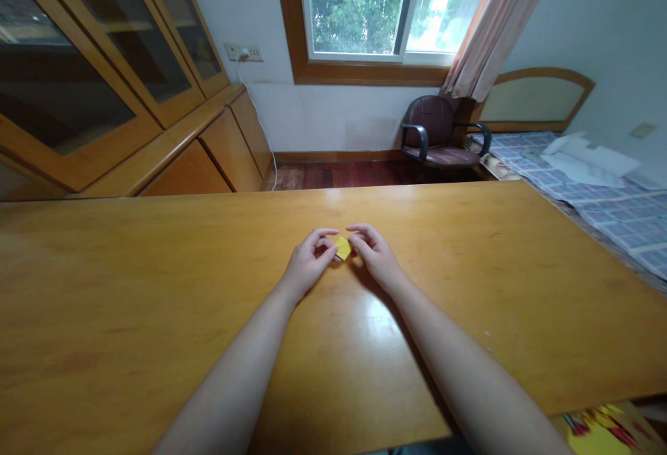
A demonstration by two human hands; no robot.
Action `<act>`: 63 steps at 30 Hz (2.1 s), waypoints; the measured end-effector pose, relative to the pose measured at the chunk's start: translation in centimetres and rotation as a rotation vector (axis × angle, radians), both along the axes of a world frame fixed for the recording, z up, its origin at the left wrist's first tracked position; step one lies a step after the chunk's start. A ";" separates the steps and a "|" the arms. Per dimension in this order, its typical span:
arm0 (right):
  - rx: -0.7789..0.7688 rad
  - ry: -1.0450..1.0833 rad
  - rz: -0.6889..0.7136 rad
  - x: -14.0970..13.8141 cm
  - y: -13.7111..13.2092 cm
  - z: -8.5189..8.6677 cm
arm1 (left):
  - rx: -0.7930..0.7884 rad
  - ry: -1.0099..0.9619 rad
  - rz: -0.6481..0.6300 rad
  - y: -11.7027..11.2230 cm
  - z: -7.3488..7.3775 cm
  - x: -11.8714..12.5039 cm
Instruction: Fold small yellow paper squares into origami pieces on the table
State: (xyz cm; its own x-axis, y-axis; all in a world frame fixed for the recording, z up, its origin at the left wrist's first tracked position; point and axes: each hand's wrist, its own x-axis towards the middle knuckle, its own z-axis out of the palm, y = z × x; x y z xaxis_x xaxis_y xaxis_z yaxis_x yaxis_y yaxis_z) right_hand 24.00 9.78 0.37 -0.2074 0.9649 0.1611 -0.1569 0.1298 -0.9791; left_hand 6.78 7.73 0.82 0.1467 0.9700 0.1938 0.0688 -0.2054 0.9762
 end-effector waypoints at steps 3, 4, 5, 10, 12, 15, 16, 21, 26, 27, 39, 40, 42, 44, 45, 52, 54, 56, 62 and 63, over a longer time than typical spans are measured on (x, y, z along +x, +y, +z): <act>0.007 0.010 0.010 0.0 0.0 -0.1 | -0.006 0.003 0.014 0.0 0.1 0.0; 0.009 0.006 0.023 -0.1 -0.1 -0.1 | -0.004 0.003 0.015 0.0 0.1 0.1; 0.012 -0.004 0.038 -0.1 -0.1 -0.2 | -0.001 0.005 0.013 0.0 0.1 0.1; 0.030 -0.033 0.044 -0.1 -0.1 -0.4 | -0.009 -0.003 -0.005 -0.1 0.2 0.1; 0.036 -0.026 0.028 -0.1 0.0 -0.4 | -0.031 -0.032 -0.018 0.0 0.3 0.0; 0.028 -0.007 0.007 0.0 0.2 -0.4 | -0.072 -0.071 -0.013 0.1 0.3 0.0; 0.022 -0.002 0.000 0.0 0.2 -0.4 | -0.083 -0.080 0.000 0.1 0.3 0.0; 0.020 0.011 -0.007 0.1 0.1 -0.2 | -0.106 -0.002 0.001 0.3 0.5 0.0; 0.047 -0.014 0.013 0.0 -0.1 -0.2 | -0.064 0.165 -0.057 0.2 0.4 -0.2; 0.051 -0.019 0.014 0.0 -0.1 -0.2 | -0.066 0.171 -0.059 0.2 0.4 -0.2; 0.054 -0.010 -0.032 0.1 -0.2 -0.4 | -0.190 -0.031 -0.124 0.2 0.4 -0.2; 0.051 -0.005 -0.034 0.1 -0.1 -0.4 | -0.198 -0.040 -0.130 0.2 0.4 -0.2; 0.043 0.005 -0.037 0.1 -0.1 -0.3 | -0.203 -0.047 -0.141 0.2 0.4 -0.3; 0.035 0.014 -0.037 0.1 -0.1 -0.2 | -0.199 -0.044 -0.152 0.2 0.5 -0.3; 0.034 0.016 -0.037 0.1 0.0 -0.2 | -0.197 -0.040 -0.158 0.2 0.5 -0.4; 0.031 0.033 -0.045 0.1 0.1 -0.2 | -0.158 -0.025 -0.150 0.1 0.7 -0.4; 0.031 0.021 -0.027 0.1 0.0 -0.2 | -0.144 -0.006 -0.115 0.1 0.5 -0.3; 0.034 0.005 -0.007 0.1 -0.1 -0.2 | -0.133 0.022 -0.079 0.2 0.4 -0.3; 0.040 -0.020 -0.001 0.2 -0.1 -0.2 | -0.108 0.061 -0.061 0.1 0.3 -0.2; 0.040 -0.020 0.000 0.2 -0.1 -0.2 | -0.106 0.064 -0.061 0.1 0.3 -0.2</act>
State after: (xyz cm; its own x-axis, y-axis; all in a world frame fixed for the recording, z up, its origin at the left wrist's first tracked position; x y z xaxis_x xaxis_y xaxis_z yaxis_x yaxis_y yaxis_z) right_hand 24.16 9.66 0.19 -0.2113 0.9577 0.1956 -0.1375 0.1690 -0.9760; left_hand 6.63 7.86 1.17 0.2151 0.9734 0.0791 0.1217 -0.1070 0.9868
